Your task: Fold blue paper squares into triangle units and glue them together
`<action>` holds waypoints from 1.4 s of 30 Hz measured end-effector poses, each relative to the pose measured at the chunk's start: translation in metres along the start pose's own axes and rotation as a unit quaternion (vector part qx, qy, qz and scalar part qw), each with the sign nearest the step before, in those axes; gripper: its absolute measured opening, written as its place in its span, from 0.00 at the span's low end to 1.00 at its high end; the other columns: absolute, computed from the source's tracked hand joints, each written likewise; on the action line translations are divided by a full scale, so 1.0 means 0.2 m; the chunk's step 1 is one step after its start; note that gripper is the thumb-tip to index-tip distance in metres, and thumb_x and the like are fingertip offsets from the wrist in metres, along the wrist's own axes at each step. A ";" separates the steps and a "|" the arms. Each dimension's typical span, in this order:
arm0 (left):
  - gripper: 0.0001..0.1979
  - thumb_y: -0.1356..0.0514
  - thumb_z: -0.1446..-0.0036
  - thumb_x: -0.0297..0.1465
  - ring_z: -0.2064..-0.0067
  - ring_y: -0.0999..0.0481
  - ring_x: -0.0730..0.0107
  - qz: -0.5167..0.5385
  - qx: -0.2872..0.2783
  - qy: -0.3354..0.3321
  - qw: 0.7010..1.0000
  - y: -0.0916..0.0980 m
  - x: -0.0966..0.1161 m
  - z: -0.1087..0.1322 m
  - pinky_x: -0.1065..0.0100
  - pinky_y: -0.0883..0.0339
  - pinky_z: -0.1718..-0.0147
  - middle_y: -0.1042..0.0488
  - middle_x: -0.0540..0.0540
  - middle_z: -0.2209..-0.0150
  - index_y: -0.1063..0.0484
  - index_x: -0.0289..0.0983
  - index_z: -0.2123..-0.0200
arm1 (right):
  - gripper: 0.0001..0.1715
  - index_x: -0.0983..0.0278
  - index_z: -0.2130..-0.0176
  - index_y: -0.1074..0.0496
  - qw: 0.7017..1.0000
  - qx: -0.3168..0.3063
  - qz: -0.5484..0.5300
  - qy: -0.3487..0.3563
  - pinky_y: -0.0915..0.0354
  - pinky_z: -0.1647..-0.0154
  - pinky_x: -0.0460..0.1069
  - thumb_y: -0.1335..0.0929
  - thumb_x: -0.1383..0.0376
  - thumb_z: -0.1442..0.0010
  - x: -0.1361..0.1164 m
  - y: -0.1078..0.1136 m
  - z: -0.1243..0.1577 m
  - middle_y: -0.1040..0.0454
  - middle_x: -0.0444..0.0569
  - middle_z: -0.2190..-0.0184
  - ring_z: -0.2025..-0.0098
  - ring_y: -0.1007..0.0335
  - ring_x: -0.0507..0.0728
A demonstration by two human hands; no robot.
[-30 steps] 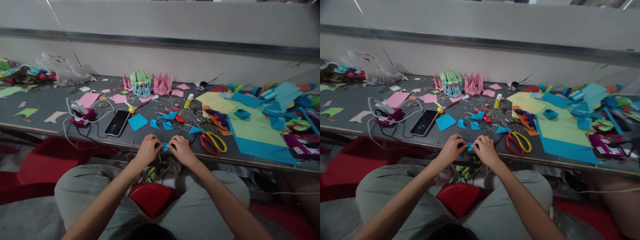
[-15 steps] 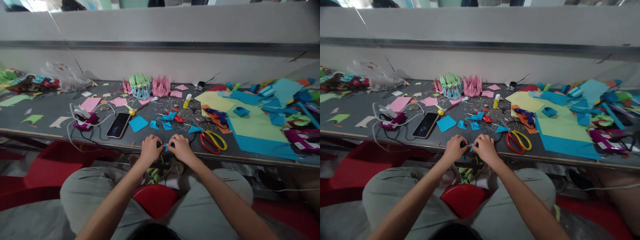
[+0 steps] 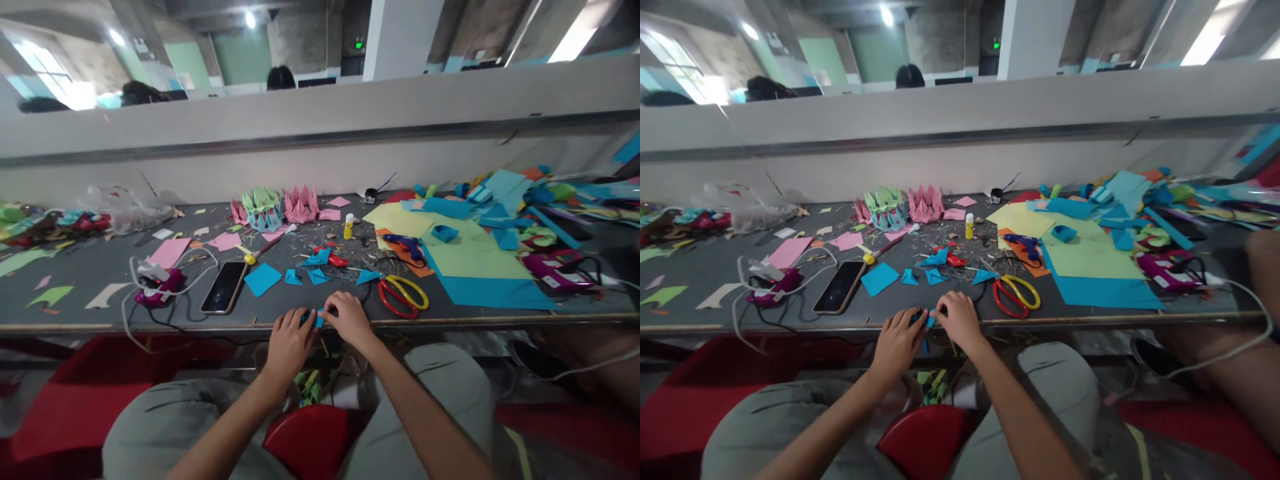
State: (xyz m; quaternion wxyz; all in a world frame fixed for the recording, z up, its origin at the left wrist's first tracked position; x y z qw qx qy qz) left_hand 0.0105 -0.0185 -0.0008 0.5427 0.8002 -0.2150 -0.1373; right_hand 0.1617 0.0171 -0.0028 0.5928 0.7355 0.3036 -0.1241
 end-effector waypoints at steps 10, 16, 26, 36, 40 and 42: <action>0.15 0.50 0.42 0.27 0.57 0.29 0.62 0.038 0.022 -0.055 0.997 0.00 -0.09 0.00 0.62 0.35 0.61 0.26 0.43 0.59 0.31 0.40 0.53 | 0.08 0.61 0.72 0.33 0.996 0.062 -0.068 0.003 0.42 0.64 0.47 0.36 0.62 0.41 0.01 -0.01 0.02 0.28 0.42 0.72 0.66 0.32 0.53; 0.16 0.52 0.39 0.38 0.68 0.26 0.65 0.112 0.023 0.149 0.982 0.03 -0.25 -0.24 0.67 0.33 0.69 0.25 0.45 0.69 0.30 0.36 0.58 | 0.08 0.61 0.73 0.32 0.995 0.067 -0.074 -0.015 0.44 0.65 0.47 0.36 0.62 0.43 0.02 -0.02 0.02 0.28 0.42 0.73 0.67 0.33 0.54; 0.27 0.54 0.42 0.46 0.50 0.31 0.51 0.002 0.039 0.142 0.989 -0.09 -0.69 -0.22 0.53 0.38 0.51 0.30 0.32 0.51 0.33 0.29 0.54 | 0.10 0.61 0.75 0.34 0.992 0.118 -0.034 -0.043 0.47 0.66 0.47 0.37 0.63 0.42 -0.01 -0.06 0.00 0.30 0.42 0.76 0.70 0.35 0.53; 0.21 0.54 0.40 0.42 0.56 0.26 0.56 0.099 0.042 0.195 0.975 -0.04 -0.62 -0.19 0.61 0.34 0.56 0.24 0.39 0.59 0.28 0.34 0.60 | 0.14 0.61 0.75 0.35 0.989 0.139 0.035 -0.042 0.46 0.68 0.47 0.39 0.59 0.40 0.00 -0.10 0.01 0.31 0.44 0.77 0.72 0.35 0.53; 0.17 0.48 0.42 0.41 0.60 0.24 0.60 0.151 0.030 0.222 0.963 -0.03 -0.61 -0.15 0.63 0.33 0.60 0.23 0.42 0.61 0.29 0.36 0.59 | 0.16 0.61 0.76 0.35 0.985 0.152 0.061 -0.046 0.45 0.70 0.47 0.39 0.57 0.41 0.01 -0.11 0.02 0.32 0.44 0.78 0.74 0.36 0.53; 0.20 0.41 0.48 0.43 0.54 0.28 0.58 0.175 0.029 0.187 0.966 -0.02 -0.61 -0.15 0.62 0.35 0.54 0.26 0.41 0.56 0.30 0.36 0.57 | 0.16 0.61 0.76 0.35 0.984 0.156 0.066 -0.048 0.45 0.70 0.46 0.39 0.57 0.41 0.01 -0.12 0.02 0.32 0.44 0.79 0.74 0.36 0.53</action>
Point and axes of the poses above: each hand's wrist, its own z-axis away from the middle knuckle, its own y-axis out of the back of the hand, x = y × z, the point moved 2 cm from there along -z, towards the middle knuckle
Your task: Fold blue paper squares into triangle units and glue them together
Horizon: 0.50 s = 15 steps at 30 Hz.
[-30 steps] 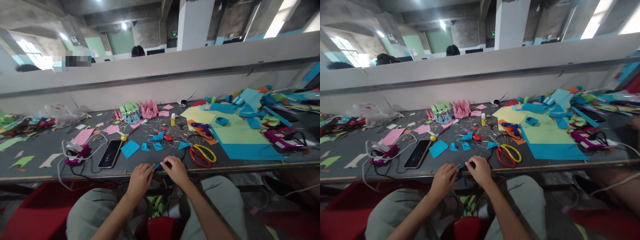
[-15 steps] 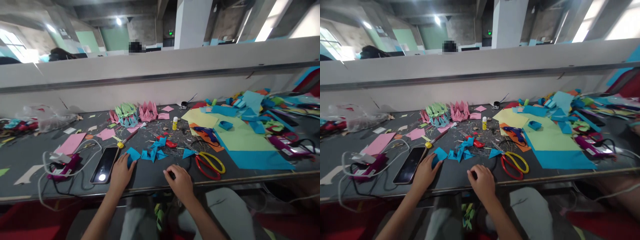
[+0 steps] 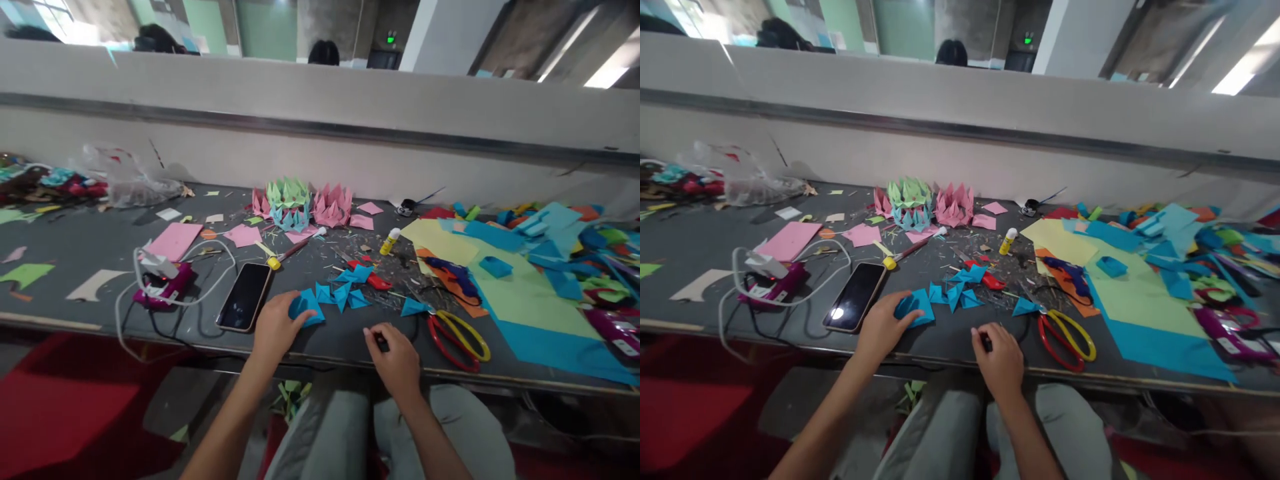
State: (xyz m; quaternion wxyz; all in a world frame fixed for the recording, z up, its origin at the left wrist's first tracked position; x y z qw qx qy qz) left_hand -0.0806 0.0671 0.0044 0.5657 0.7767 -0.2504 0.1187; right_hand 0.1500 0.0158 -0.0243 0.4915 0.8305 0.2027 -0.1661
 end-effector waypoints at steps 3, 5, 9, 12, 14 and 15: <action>0.25 0.35 0.56 0.42 0.49 0.32 0.55 0.020 -0.023 -0.029 0.999 0.00 0.00 -0.01 0.58 0.39 0.50 0.29 0.41 0.52 0.30 0.36 0.55 | 0.17 0.61 0.77 0.36 1.000 0.012 0.012 0.002 0.45 0.71 0.46 0.39 0.57 0.41 -0.01 0.00 0.00 0.33 0.44 0.79 0.75 0.36 0.53; 0.23 0.36 0.55 0.38 0.49 0.32 0.55 0.026 -0.036 -0.030 0.999 0.00 0.00 -0.02 0.56 0.39 0.51 0.29 0.42 0.52 0.31 0.37 0.54 | 0.17 0.61 0.78 0.36 0.999 0.024 0.024 0.002 0.46 0.72 0.46 0.39 0.57 0.42 -0.02 0.00 -0.01 0.33 0.44 0.80 0.75 0.37 0.53; 0.18 0.39 0.50 0.36 0.49 0.32 0.58 0.048 -0.030 -0.026 0.998 -0.01 -0.01 -0.02 0.58 0.39 0.50 0.29 0.41 0.52 0.30 0.36 0.56 | 0.15 0.61 0.78 0.36 0.998 0.033 0.050 -0.003 0.47 0.72 0.46 0.38 0.59 0.43 -0.02 -0.01 -0.01 0.33 0.44 0.80 0.75 0.38 0.53; 0.26 0.35 0.55 0.38 0.47 0.35 0.54 0.037 -0.028 -0.027 0.999 -0.02 0.00 -0.02 0.56 0.42 0.48 0.32 0.39 0.48 0.32 0.34 0.53 | 0.13 0.62 0.77 0.37 0.998 0.037 0.055 -0.002 0.47 0.72 0.46 0.38 0.60 0.43 -0.01 -0.01 -0.01 0.34 0.43 0.80 0.75 0.38 0.52; 0.26 0.35 0.55 0.38 0.48 0.34 0.54 0.035 -0.036 -0.024 0.998 -0.02 0.00 -0.02 0.55 0.41 0.49 0.30 0.38 0.51 0.31 0.34 0.53 | 0.13 0.62 0.77 0.37 0.998 0.040 0.053 0.002 0.47 0.72 0.46 0.38 0.60 0.43 0.00 -0.02 0.00 0.34 0.43 0.79 0.75 0.39 0.52; 0.24 0.36 0.55 0.37 0.50 0.32 0.54 0.044 -0.034 -0.017 0.998 -0.02 0.00 -0.01 0.56 0.40 0.50 0.28 0.39 0.53 0.31 0.34 0.54 | 0.13 0.62 0.77 0.37 0.998 0.043 0.051 0.005 0.47 0.72 0.46 0.38 0.60 0.43 0.00 -0.02 0.00 0.34 0.43 0.79 0.75 0.39 0.52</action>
Point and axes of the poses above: each hand's wrist, its own z-axis away from the middle knuckle, its own y-axis out of the back of the hand, x = y × z, the point moved 2 cm from there along -z, towards the middle knuckle
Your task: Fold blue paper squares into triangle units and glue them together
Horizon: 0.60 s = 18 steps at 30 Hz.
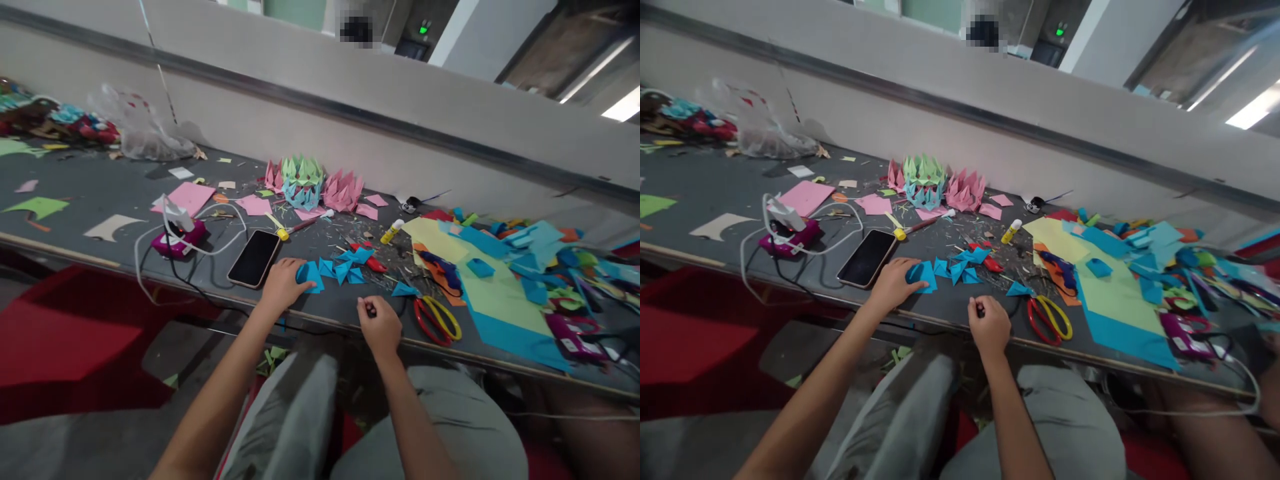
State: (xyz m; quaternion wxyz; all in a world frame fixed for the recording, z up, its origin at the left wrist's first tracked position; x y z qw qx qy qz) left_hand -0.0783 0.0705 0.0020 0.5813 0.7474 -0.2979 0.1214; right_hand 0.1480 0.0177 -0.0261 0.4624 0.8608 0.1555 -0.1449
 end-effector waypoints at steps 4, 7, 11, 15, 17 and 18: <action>0.15 0.39 0.52 0.30 0.54 0.30 0.59 0.059 0.045 0.040 0.996 0.01 -0.01 0.01 0.60 0.38 0.52 0.26 0.43 0.58 0.28 0.36 0.59 | 0.14 0.61 0.77 0.38 1.000 0.007 -0.007 0.010 0.47 0.71 0.46 0.39 0.60 0.42 0.00 0.00 0.00 0.35 0.43 0.79 0.75 0.39 0.53; 0.13 0.42 0.50 0.28 0.57 0.28 0.63 0.072 0.058 0.061 0.994 0.01 -0.03 0.01 0.63 0.36 0.55 0.25 0.44 0.59 0.29 0.37 0.59 | 0.13 0.61 0.77 0.37 1.000 0.008 -0.011 0.012 0.47 0.71 0.47 0.39 0.61 0.42 -0.01 0.01 0.00 0.35 0.43 0.79 0.74 0.39 0.53; 0.12 0.43 0.49 0.35 0.60 0.26 0.63 0.082 0.071 0.086 0.990 0.01 -0.05 0.01 0.67 0.34 0.60 0.24 0.45 0.62 0.28 0.37 0.62 | 0.13 0.61 0.77 0.37 1.000 0.001 -0.015 0.015 0.48 0.71 0.47 0.39 0.62 0.42 -0.02 0.02 -0.01 0.34 0.44 0.79 0.74 0.39 0.53; 0.14 0.44 0.49 0.41 0.64 0.26 0.62 0.081 0.092 0.110 0.986 0.02 -0.06 0.00 0.67 0.35 0.64 0.23 0.46 0.67 0.27 0.37 0.67 | 0.13 0.61 0.77 0.36 1.000 -0.001 -0.016 0.018 0.48 0.69 0.48 0.40 0.63 0.41 -0.03 0.03 -0.02 0.32 0.45 0.78 0.72 0.38 0.55; 0.15 0.45 0.50 0.42 0.65 0.26 0.62 0.079 0.106 0.116 0.984 0.03 -0.05 0.00 0.66 0.35 0.64 0.23 0.46 0.67 0.28 0.37 0.68 | 0.14 0.61 0.76 0.35 1.000 -0.002 -0.020 0.022 0.47 0.68 0.49 0.40 0.64 0.41 -0.03 0.03 -0.03 0.32 0.47 0.77 0.71 0.38 0.55; 0.15 0.45 0.50 0.42 0.63 0.26 0.62 0.079 0.116 0.116 0.983 0.04 -0.04 0.00 0.66 0.36 0.63 0.23 0.45 0.66 0.28 0.37 0.68 | 0.14 0.61 0.76 0.35 0.999 -0.001 -0.024 0.024 0.47 0.67 0.49 0.40 0.64 0.41 -0.03 0.03 -0.03 0.32 0.47 0.77 0.71 0.37 0.56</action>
Point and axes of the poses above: each hand's wrist, its own z-axis away from the middle knuckle, its own y-axis out of the back of the hand, x = y × z, the point moved 2 cm from there along -z, towards the middle knuckle
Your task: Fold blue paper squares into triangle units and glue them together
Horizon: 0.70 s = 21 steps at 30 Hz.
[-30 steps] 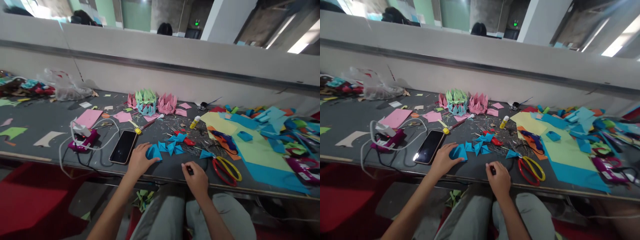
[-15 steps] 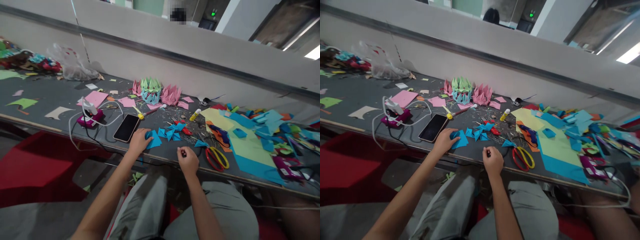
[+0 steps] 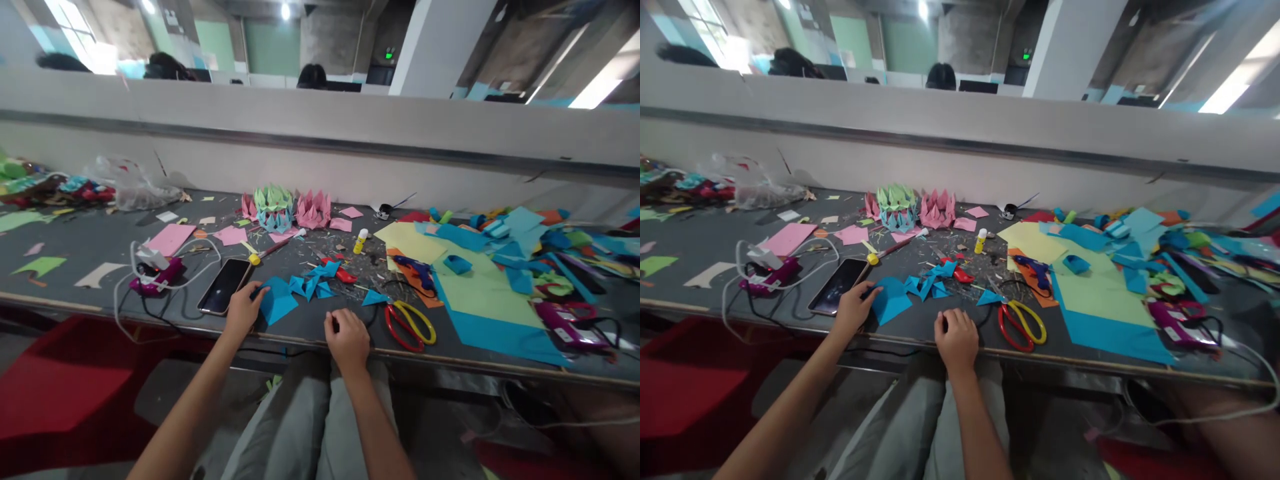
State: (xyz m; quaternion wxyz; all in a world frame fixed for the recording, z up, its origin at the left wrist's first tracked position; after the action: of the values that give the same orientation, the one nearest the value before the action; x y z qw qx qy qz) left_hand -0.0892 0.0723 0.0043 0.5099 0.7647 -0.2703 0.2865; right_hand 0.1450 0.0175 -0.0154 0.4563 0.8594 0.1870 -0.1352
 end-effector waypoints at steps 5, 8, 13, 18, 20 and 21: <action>0.15 0.44 0.52 0.42 0.60 0.27 0.60 0.022 0.031 -0.010 0.999 0.03 0.04 0.01 0.64 0.37 0.60 0.24 0.43 0.64 0.29 0.36 0.70 | 0.14 0.62 0.76 0.34 0.999 0.009 -0.049 0.001 0.46 0.67 0.49 0.40 0.65 0.41 0.00 0.02 0.01 0.31 0.48 0.77 0.71 0.37 0.56; 0.16 0.43 0.53 0.43 0.65 0.27 0.63 0.052 0.013 -0.010 0.998 0.04 0.05 0.01 0.66 0.36 0.65 0.24 0.45 0.69 0.28 0.36 0.70 | 0.13 0.62 0.75 0.32 0.995 0.007 -0.104 -0.002 0.43 0.67 0.49 0.40 0.64 0.41 0.01 0.02 0.01 0.31 0.48 0.76 0.70 0.36 0.56; 0.18 0.43 0.52 0.44 0.65 0.28 0.66 0.134 -0.047 -0.007 0.990 -0.03 0.12 0.02 0.69 0.35 0.65 0.25 0.47 0.68 0.28 0.35 0.69 | 0.14 0.65 0.58 0.32 0.976 -0.001 -0.215 -0.010 0.37 0.61 0.49 0.42 0.64 0.40 0.08 0.04 0.00 0.28 0.51 0.67 0.64 0.33 0.55; 0.20 0.39 0.57 0.46 0.69 0.28 0.68 0.215 -0.176 -0.008 0.961 -0.23 0.26 0.07 0.69 0.34 0.70 0.25 0.48 0.71 0.27 0.35 0.68 | 0.23 0.61 0.48 0.36 0.950 -0.088 -0.295 0.049 0.35 0.58 0.50 0.40 0.67 0.44 0.14 0.08 -0.03 0.28 0.49 0.60 0.61 0.31 0.54; 0.20 0.37 0.59 0.46 0.68 0.28 0.68 0.239 -0.210 -0.009 0.948 -0.30 0.30 0.08 0.69 0.34 0.68 0.25 0.49 0.71 0.26 0.36 0.68 | 0.23 0.58 0.51 0.33 0.938 -0.125 -0.317 0.068 0.37 0.54 0.52 0.39 0.69 0.47 0.15 0.09 -0.05 0.28 0.48 0.56 0.55 0.33 0.55; 0.20 0.37 0.60 0.46 0.67 0.28 0.68 0.250 -0.218 -0.006 0.943 -0.32 0.31 0.09 0.69 0.34 0.67 0.25 0.49 0.70 0.26 0.36 0.69 | 0.21 0.58 0.54 0.29 0.932 -0.140 -0.327 0.072 0.37 0.54 0.52 0.39 0.69 0.47 0.15 0.09 -0.06 0.28 0.48 0.57 0.55 0.33 0.55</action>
State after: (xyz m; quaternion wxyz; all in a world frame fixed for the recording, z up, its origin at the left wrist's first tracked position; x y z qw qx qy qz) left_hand 0.0012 0.0705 0.0023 0.5747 0.5445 -0.5117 0.3337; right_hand 0.1804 0.0239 -0.0075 0.4873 0.6856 0.5075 -0.1869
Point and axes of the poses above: each hand's wrist, its own z-axis away from the middle knuckle, its own y-axis out of the back of the hand, x = y × z, the point moved 2 cm from there along -z, towards the middle knuckle
